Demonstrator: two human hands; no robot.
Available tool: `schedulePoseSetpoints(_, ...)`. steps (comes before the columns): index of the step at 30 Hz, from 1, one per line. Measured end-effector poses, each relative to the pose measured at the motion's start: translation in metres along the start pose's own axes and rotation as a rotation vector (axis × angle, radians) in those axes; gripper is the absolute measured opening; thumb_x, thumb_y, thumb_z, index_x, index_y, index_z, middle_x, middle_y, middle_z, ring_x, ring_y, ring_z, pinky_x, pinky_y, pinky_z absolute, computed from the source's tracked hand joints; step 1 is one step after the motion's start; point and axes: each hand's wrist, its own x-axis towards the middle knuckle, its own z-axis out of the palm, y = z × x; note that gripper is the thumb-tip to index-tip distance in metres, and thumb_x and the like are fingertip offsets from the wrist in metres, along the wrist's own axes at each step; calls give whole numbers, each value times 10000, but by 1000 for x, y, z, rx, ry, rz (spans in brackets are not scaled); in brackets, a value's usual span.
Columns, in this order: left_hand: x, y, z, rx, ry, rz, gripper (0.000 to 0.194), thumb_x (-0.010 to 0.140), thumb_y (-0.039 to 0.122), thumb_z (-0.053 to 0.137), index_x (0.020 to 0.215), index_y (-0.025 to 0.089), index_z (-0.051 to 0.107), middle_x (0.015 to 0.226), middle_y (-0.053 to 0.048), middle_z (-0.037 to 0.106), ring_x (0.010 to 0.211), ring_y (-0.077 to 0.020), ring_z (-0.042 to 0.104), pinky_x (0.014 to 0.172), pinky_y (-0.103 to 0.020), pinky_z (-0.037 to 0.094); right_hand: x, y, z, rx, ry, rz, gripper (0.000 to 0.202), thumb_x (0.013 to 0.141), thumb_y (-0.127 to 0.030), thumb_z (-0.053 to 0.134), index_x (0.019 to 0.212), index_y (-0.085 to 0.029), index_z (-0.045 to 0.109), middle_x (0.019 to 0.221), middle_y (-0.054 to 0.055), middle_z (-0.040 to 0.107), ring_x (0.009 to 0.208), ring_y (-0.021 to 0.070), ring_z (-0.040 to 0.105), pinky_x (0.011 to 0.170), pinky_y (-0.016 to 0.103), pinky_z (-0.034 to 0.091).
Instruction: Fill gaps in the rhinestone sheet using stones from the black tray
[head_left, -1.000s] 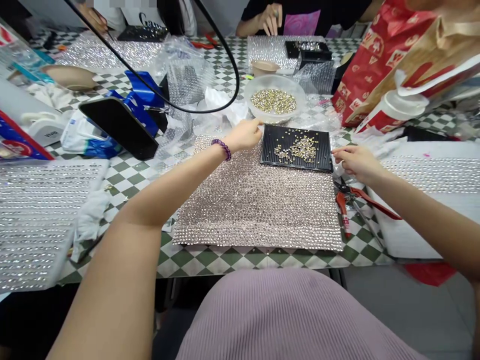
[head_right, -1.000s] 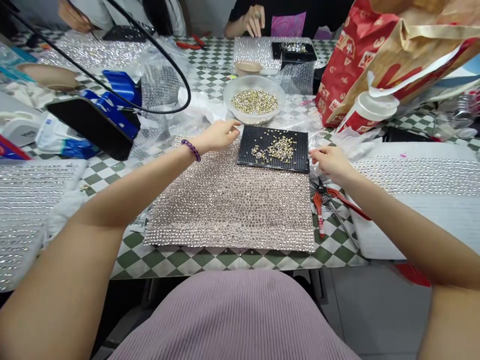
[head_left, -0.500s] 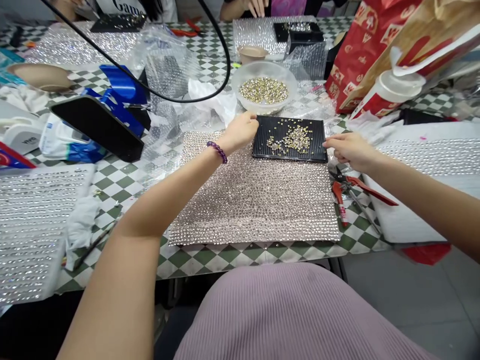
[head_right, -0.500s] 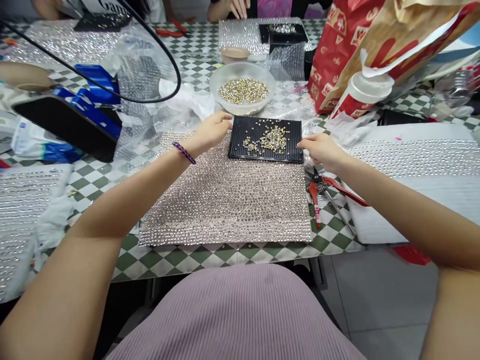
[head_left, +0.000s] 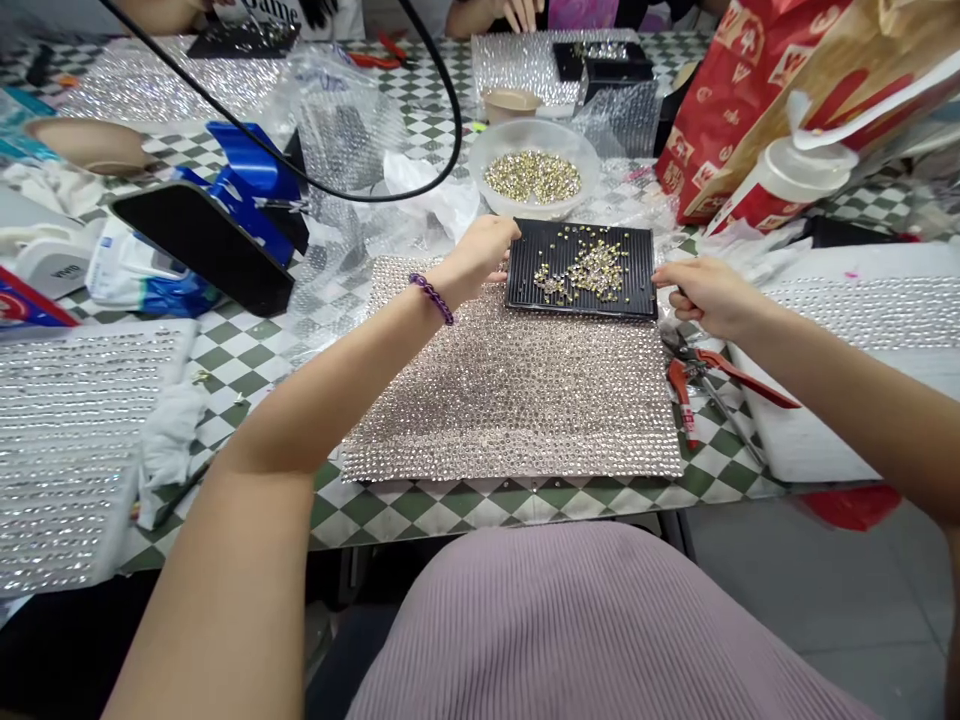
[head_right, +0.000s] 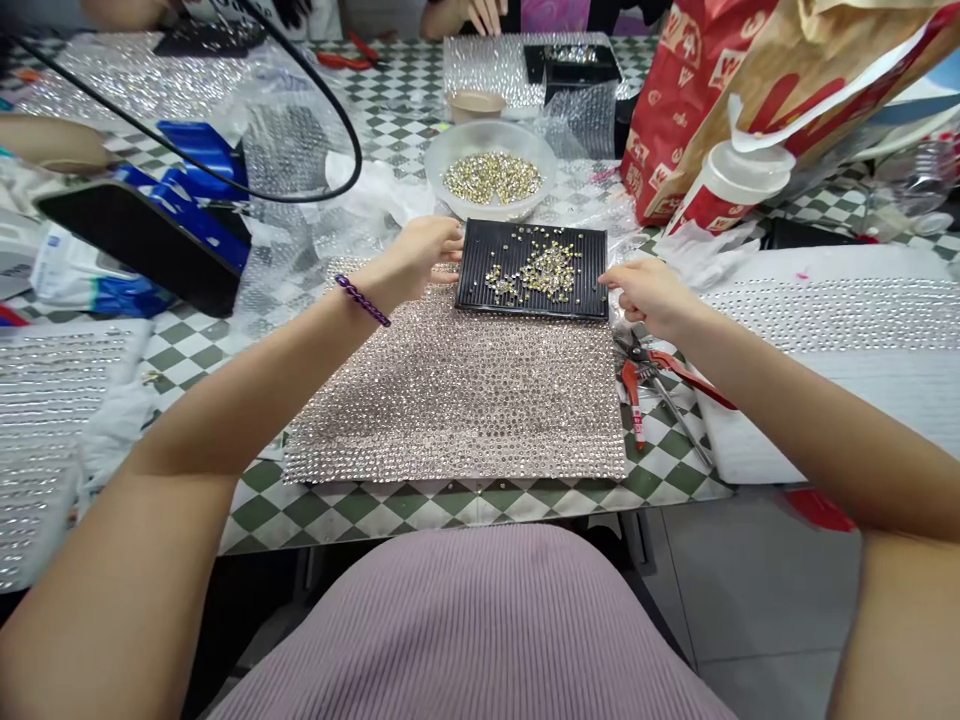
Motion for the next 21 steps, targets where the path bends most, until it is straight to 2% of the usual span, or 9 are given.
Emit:
schedulePoseSetpoints(4, -9, 9, -13, -54, 56, -63, 54, 713, 191, 541, 715, 189, 487, 815, -76, 558, 890, -223, 549, 826, -413, 458, -8, -12, 6, 9, -20, -8, 127, 799, -150, 541, 692, -160, 473, 613, -20, 322, 430, 17, 217, 346, 174, 100)
schedulePoseSetpoints(9, -12, 12, -28, -304, 119, -97, 76, 741, 112, 491, 702, 170, 520, 635, -40, 546, 751, -177, 574, 784, -315, 479, -12, -25, 22, 61, -116, -27, 104, 799, -159, 541, 705, -143, 499, 604, -25, 321, 437, 13, 210, 342, 167, 118)
schedulePoseSetpoints(12, -8, 5, -29, -352, 100, -120, 130, 787, 118, 444, 766, 156, 567, 617, -56, 582, 718, -189, 589, 762, -314, 497, -9, -26, 32, 93, -182, -38, 85, 789, -168, 558, 726, -140, 508, 612, -28, 327, 441, 9, 211, 345, 161, 125)
schedulePoseSetpoints(16, -3, -5, -31, -411, 44, -162, 216, 830, 142, 406, 916, 139, 604, 707, -94, 653, 715, -208, 615, 746, -349, 521, -6, -28, 39, 124, -172, -20, 109, 776, -167, 570, 712, -142, 485, 682, -10, 404, 438, -1, 210, 339, 164, 123)
schedulePoseSetpoints(21, -3, -4, -33, -461, 62, -151, 269, 853, 131, 360, 947, 111, 611, 691, -81, 666, 651, -181, 609, 749, -347, 532, -7, -44, 30, 194, -149, -82, 47, 790, -181, 556, 801, -137, 549, 773, 9, 476, 432, -4, 230, 336, 175, 129)
